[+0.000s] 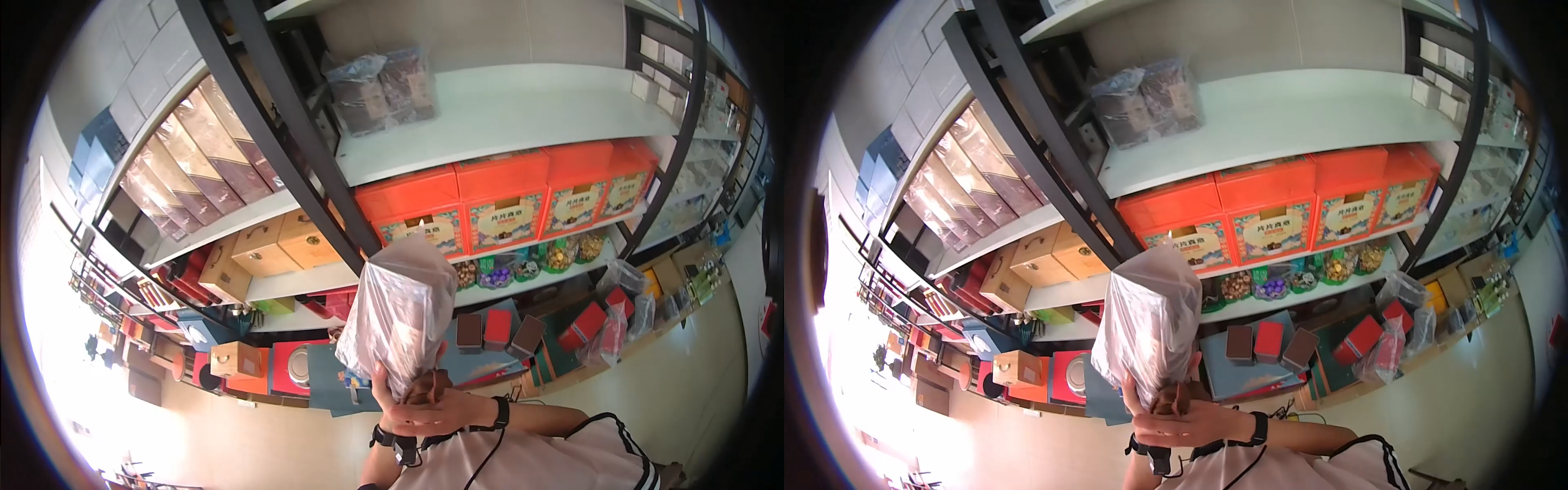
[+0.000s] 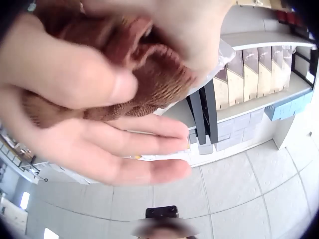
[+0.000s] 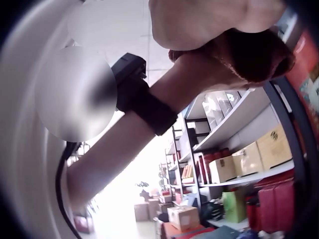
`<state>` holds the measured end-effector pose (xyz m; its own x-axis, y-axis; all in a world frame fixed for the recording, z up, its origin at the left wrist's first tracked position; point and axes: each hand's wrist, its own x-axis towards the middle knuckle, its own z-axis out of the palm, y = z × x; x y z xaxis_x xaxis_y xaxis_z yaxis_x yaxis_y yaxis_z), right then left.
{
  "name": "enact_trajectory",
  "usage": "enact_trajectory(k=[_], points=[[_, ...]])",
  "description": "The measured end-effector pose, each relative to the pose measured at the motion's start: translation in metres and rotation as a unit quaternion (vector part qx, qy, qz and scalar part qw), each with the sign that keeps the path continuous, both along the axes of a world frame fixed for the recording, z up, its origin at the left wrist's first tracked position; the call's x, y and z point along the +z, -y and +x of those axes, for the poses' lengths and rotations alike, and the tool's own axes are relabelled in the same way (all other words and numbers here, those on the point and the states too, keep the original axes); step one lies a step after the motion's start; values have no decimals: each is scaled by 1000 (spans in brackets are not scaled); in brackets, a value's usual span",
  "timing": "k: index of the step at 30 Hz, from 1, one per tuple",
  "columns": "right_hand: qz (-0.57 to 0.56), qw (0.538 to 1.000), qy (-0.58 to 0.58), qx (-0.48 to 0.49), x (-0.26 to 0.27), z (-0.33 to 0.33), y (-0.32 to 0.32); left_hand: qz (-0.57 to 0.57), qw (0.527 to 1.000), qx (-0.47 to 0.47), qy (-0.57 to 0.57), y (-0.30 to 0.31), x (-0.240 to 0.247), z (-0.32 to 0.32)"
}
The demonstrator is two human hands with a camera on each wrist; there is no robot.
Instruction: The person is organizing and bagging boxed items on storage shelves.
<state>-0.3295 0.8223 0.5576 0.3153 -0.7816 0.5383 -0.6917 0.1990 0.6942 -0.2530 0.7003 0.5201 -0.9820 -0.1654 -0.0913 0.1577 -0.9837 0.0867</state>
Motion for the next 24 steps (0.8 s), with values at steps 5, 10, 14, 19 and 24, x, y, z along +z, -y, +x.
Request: enact_trajectory(k=[5,10,14,19,24], points=[[-374,769,483,190,7,-65,-13,-296,943,81,127,-17,27,7],[-26,828,485,281,-79,-22,-13,-333,928,141,87,-23,42,-1],[-105,862,413,276,-34,-30,-23,-287,952,71,80,-6,0,-1],[-219,800,514,218,92,-58,-21,-420,874,240,58,-38,43,-5],[10,839,498,218,55,-10,-11,-446,864,168,162,-19,26,7]])
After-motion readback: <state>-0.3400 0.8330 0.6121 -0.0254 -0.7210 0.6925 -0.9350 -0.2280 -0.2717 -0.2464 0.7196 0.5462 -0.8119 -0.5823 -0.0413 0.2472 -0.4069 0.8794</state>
